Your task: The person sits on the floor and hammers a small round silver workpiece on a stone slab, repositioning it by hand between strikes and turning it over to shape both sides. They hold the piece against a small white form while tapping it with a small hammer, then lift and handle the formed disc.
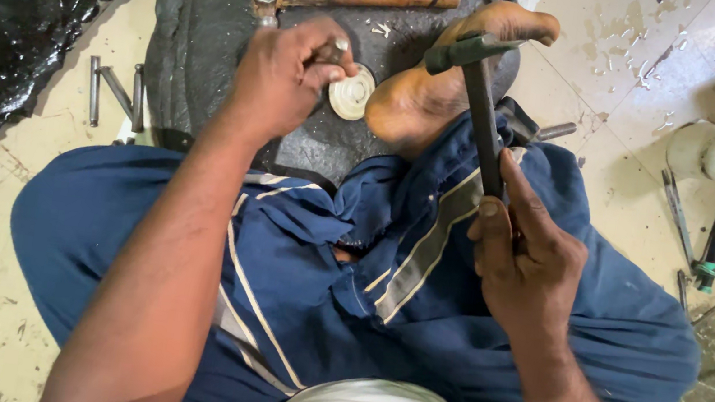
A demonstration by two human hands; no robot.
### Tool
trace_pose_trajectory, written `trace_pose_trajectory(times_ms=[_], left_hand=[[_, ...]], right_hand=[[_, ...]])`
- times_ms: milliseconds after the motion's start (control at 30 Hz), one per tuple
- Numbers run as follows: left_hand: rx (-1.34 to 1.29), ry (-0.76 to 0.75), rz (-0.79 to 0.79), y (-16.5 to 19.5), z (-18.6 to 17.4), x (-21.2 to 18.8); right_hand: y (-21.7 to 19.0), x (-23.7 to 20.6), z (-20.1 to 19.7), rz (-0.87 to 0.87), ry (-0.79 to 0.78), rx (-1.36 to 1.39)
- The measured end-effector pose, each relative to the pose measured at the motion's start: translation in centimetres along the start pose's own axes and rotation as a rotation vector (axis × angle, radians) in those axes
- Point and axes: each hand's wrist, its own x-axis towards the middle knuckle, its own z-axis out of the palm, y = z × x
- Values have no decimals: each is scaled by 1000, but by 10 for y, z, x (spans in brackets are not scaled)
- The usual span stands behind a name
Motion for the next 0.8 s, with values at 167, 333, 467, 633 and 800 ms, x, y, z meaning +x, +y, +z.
trace_pose_trajectory(times_ms=[167,333,467,633,800], left_hand=[[6,-20,136,-4,10,1],[-1,-48,215,-12,15,1],[9,-59,169,-15,16,-2],[107,-58,76,-17,18,-2],[157,-29,144,-18,17,-3]], right_hand=[[-5,-1,1,-52,-3,-46],[-6,0,1,-81,-15,-80],[-6,3,1,-116,-37,-93],[-8,7,1,-132,-59,-144],[-5,9,2,-167,-53,-151]])
